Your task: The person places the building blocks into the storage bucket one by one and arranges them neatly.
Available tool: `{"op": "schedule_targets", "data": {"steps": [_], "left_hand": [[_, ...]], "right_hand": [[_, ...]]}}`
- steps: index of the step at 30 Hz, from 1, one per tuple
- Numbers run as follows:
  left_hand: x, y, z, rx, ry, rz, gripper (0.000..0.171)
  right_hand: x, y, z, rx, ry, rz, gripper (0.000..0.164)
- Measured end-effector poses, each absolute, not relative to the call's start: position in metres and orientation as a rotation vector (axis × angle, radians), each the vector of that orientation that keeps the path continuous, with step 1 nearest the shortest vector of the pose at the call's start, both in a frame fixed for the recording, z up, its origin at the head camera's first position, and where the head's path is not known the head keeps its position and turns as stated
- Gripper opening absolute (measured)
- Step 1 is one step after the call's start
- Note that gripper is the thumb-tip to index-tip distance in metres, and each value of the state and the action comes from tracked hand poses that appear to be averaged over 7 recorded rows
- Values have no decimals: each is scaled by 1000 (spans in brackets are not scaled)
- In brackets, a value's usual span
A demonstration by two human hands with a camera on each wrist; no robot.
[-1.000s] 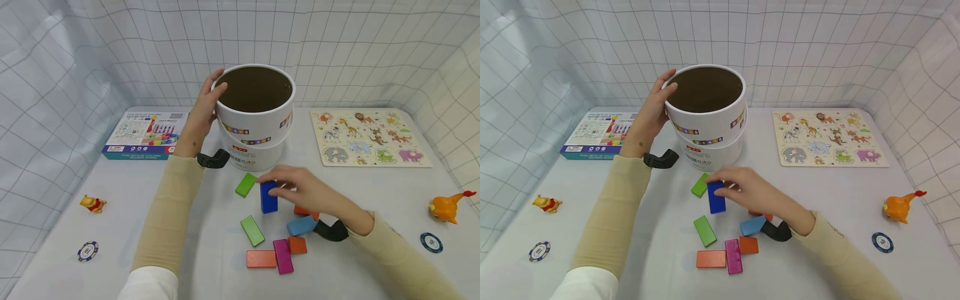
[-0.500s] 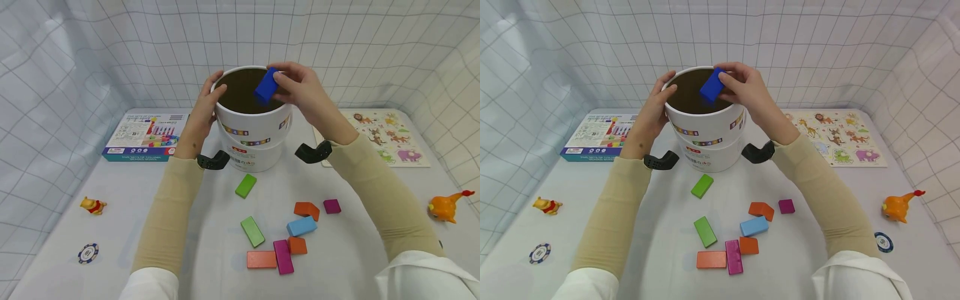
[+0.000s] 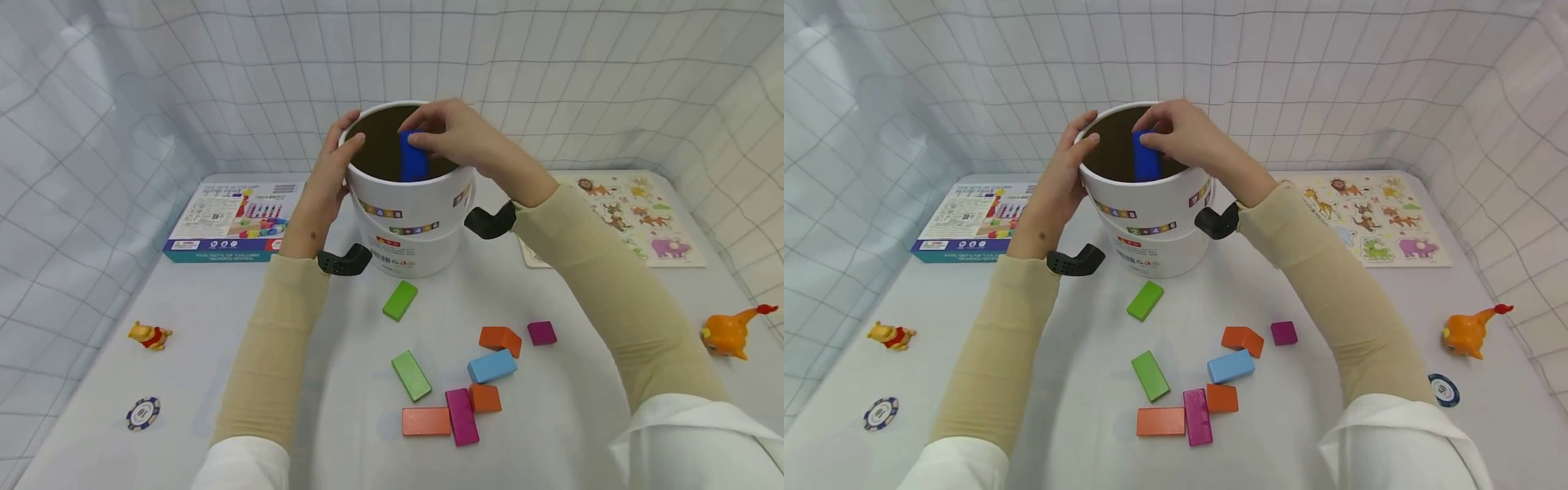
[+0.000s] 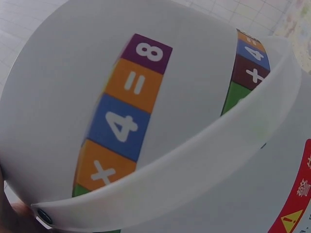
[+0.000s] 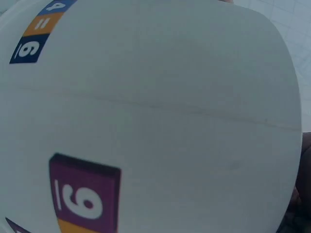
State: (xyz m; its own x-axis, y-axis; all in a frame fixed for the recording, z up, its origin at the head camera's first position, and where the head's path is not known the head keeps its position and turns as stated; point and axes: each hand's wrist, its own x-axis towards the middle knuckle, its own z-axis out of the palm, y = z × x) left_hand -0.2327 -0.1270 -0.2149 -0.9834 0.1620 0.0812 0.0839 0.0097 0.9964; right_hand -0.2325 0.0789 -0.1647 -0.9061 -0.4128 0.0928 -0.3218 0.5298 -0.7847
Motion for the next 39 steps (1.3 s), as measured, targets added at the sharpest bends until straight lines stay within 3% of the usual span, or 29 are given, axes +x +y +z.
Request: {"op": "schedule_targets", "data": {"steps": [16,28,39], "left_hand": [[-234,-127,-220,259,2211,2187,43],[-233,-130,-219,278,2219,2193,42],[-233,-127,-221,278,2197,2168,43]], "right_hand": [[-235,72,-170,-751,2623,-1080,25],[-235,67,-174,-848,2602,-1168,22],[-172,84,-183,-1067,2663,-1783,18]]}}
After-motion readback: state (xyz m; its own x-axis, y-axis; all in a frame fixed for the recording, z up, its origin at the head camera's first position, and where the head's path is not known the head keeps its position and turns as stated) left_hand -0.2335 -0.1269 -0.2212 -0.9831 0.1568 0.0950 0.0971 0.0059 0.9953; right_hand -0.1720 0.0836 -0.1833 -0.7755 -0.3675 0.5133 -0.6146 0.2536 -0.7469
